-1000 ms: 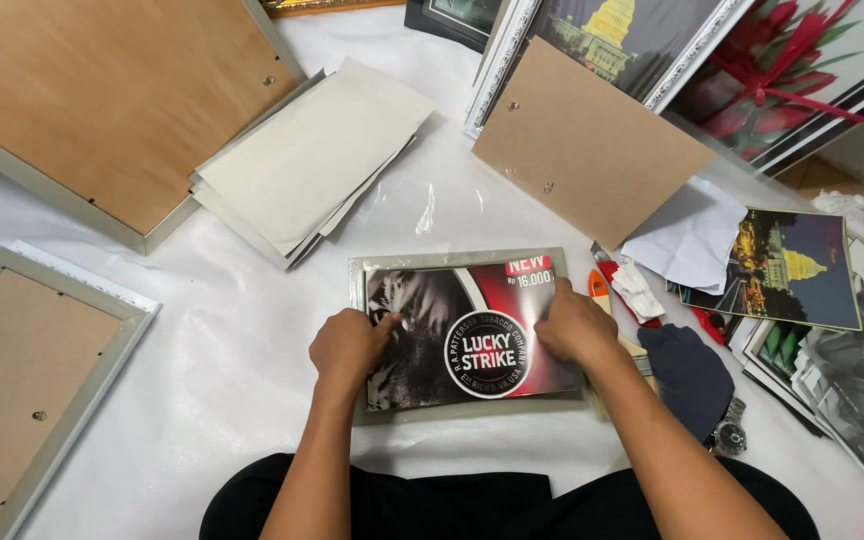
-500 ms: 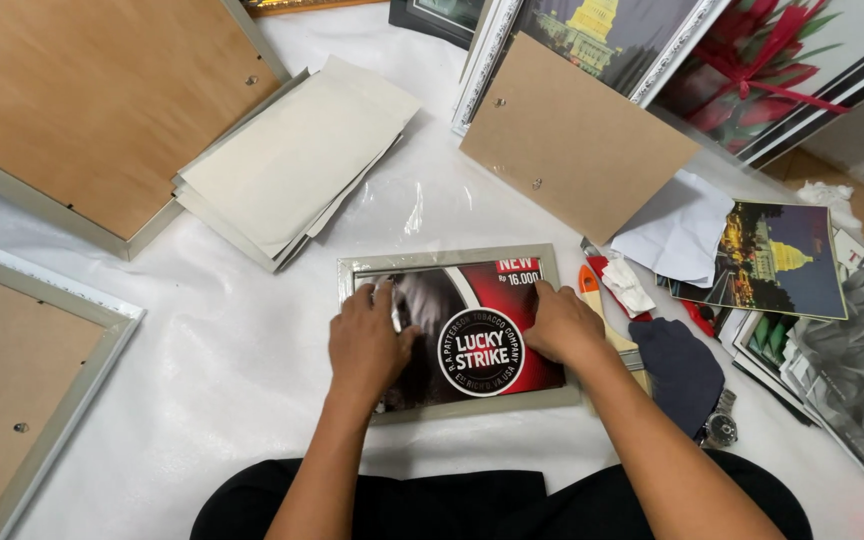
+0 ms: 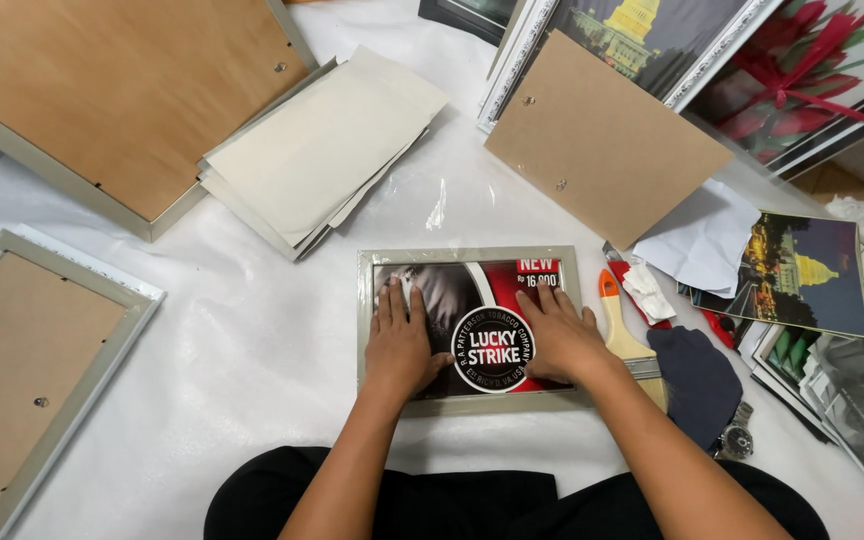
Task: Cleaning the glass of a picture frame and placing a picture inside it to complete the assembly.
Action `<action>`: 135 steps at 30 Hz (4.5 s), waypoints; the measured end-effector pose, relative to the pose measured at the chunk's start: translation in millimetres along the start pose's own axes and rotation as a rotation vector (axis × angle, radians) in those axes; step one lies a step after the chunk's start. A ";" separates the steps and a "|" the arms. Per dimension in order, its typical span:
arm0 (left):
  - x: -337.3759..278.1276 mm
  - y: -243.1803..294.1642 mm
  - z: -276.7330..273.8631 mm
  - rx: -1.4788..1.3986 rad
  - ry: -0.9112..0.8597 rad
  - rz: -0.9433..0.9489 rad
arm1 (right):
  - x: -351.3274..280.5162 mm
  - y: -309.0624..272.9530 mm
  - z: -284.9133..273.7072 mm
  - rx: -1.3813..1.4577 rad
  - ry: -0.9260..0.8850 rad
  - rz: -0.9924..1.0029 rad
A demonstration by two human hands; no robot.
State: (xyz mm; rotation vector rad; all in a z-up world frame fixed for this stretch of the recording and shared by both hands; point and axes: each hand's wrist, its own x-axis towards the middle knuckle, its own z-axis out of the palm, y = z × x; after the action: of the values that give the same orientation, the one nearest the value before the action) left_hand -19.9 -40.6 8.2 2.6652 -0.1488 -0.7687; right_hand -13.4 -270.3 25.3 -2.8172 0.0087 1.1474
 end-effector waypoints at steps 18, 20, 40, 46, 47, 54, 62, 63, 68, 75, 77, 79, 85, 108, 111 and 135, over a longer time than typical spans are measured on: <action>15.9 -6.5 20.4 0.076 0.004 0.012 | -0.5 -5.9 5.0 0.018 0.021 -0.022; 17.6 -11.6 18.3 0.088 -0.011 0.014 | -2.1 -7.9 5.0 0.024 0.019 -0.018; 22.3 -31.2 7.0 0.102 -0.057 -0.063 | 2.8 -2.9 7.8 0.054 0.032 -0.007; 22.2 -35.9 4.8 0.065 -0.064 -0.085 | 6.8 -2.4 10.1 0.044 0.035 -0.013; 23.7 -36.8 6.7 0.069 -0.070 -0.099 | 7.1 -2.3 10.4 0.043 0.031 -0.010; 15.9 -34.6 -11.0 0.051 -0.052 -0.143 | 9.6 -3.1 13.0 0.057 0.033 -0.003; 10.7 -42.4 -11.9 0.010 -0.058 -0.206 | 6.0 -5.2 12.8 0.062 0.041 -0.017; 7.7 -41.0 -15.6 -0.028 -0.035 -0.234 | 4.3 -5.5 11.8 0.065 0.045 -0.021; 3.5 -46.8 -1.7 -0.029 -0.064 -0.247 | 8.7 -1.7 18.6 0.059 0.078 -0.048; -13.3 -34.8 0.8 0.105 -0.059 -0.153 | 19.8 9.3 25.3 0.051 0.118 -0.077; -14.9 -33.3 2.4 0.123 -0.033 -0.164 | 22.3 10.4 26.3 0.064 0.131 -0.080; -17.4 -30.1 5.4 0.141 -0.012 -0.170 | 26.3 14.9 31.3 0.079 0.141 -0.078; -18.9 -29.3 24.4 0.117 0.046 -0.135 | 12.8 14.0 28.7 0.104 0.158 -0.090; 10.5 -4.8 7.8 0.230 0.330 0.105 | -36.2 6.5 -8.1 0.321 0.099 -0.271; 62.1 -8.8 -2.8 0.314 0.357 0.091 | -12.7 4.4 7.2 0.250 0.008 -0.277; 243.8 10.7 -25.4 0.660 0.356 0.172 | 16.3 -14.5 12.1 0.370 0.167 -0.355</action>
State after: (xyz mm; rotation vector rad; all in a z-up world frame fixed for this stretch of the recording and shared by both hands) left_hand 199.9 -90.8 -88.5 3.2866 -0.6197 -0.1905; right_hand -9.6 -254.2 6.7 -2.4478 -0.2312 0.7429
